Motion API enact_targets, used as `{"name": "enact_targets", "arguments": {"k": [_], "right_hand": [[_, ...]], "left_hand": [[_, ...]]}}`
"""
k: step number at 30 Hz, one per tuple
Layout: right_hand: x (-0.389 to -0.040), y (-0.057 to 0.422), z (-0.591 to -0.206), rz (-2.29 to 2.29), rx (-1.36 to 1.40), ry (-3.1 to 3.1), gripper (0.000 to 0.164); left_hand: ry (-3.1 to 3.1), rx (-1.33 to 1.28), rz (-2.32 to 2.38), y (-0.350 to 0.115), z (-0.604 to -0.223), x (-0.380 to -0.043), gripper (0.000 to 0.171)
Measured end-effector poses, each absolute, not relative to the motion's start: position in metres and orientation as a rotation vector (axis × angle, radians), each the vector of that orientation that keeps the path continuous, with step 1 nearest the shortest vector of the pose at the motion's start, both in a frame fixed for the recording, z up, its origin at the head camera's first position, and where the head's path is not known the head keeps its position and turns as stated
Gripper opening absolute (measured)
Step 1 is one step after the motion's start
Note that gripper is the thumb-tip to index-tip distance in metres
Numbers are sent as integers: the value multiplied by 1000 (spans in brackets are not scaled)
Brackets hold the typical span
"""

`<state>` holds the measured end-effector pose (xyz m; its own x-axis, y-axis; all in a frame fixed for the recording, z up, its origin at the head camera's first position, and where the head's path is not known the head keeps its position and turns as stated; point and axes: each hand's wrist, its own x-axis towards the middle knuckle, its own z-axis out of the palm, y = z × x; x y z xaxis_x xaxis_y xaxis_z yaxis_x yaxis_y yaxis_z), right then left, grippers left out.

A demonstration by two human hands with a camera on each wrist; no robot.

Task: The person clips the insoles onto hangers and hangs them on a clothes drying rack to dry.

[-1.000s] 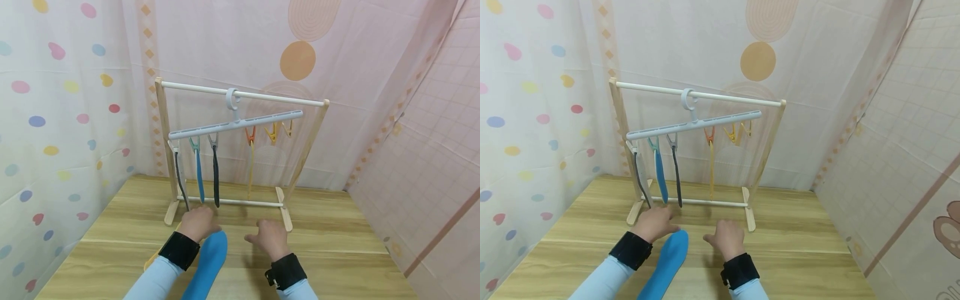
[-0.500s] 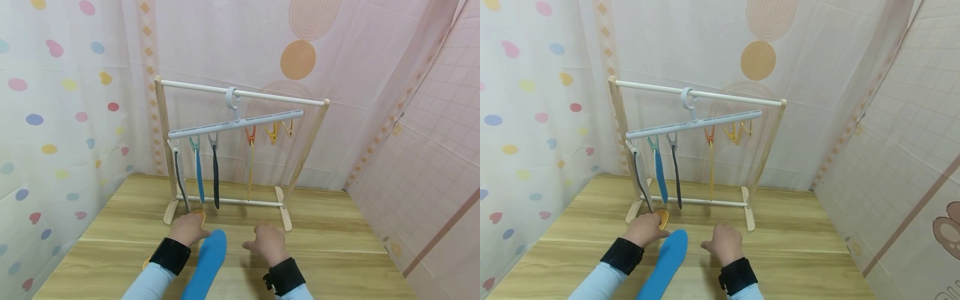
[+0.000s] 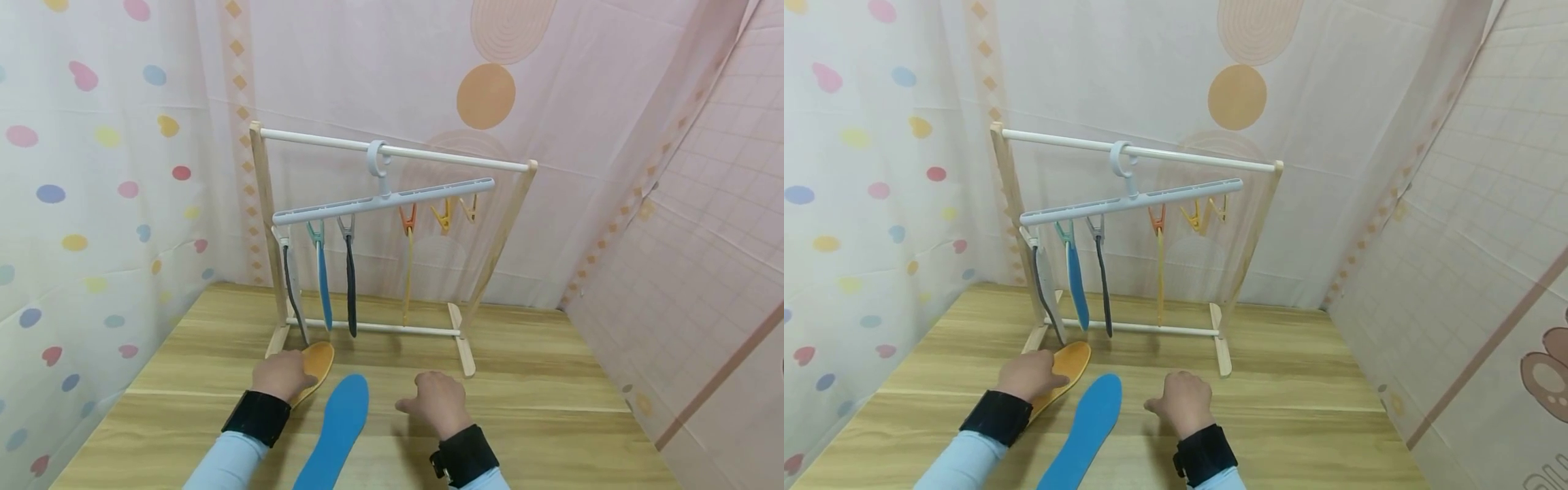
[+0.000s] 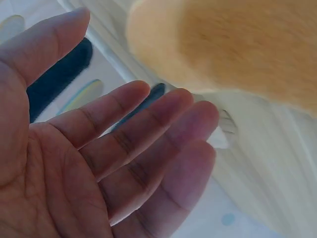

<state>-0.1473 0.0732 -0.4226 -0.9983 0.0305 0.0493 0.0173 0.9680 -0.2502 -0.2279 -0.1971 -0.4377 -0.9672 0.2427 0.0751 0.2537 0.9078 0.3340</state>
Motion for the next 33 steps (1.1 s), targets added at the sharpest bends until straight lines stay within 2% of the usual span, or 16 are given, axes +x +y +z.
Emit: {"name": "enact_targets", "arguments": {"k": [9,17,33], "right_hand": [[-146,74,-424,372,-37,-3070,45],[-145,73,-426,349,-39,-3080,48],[-141,73,-426,373,-40,-3064,50]], "left_hand": [[-3080,-295,-560,-215,-447,-233,29],[-3091,-273,-540,-224,-458,-239,29],[-3153,-216,-504,-217,-461,-248,45]]}}
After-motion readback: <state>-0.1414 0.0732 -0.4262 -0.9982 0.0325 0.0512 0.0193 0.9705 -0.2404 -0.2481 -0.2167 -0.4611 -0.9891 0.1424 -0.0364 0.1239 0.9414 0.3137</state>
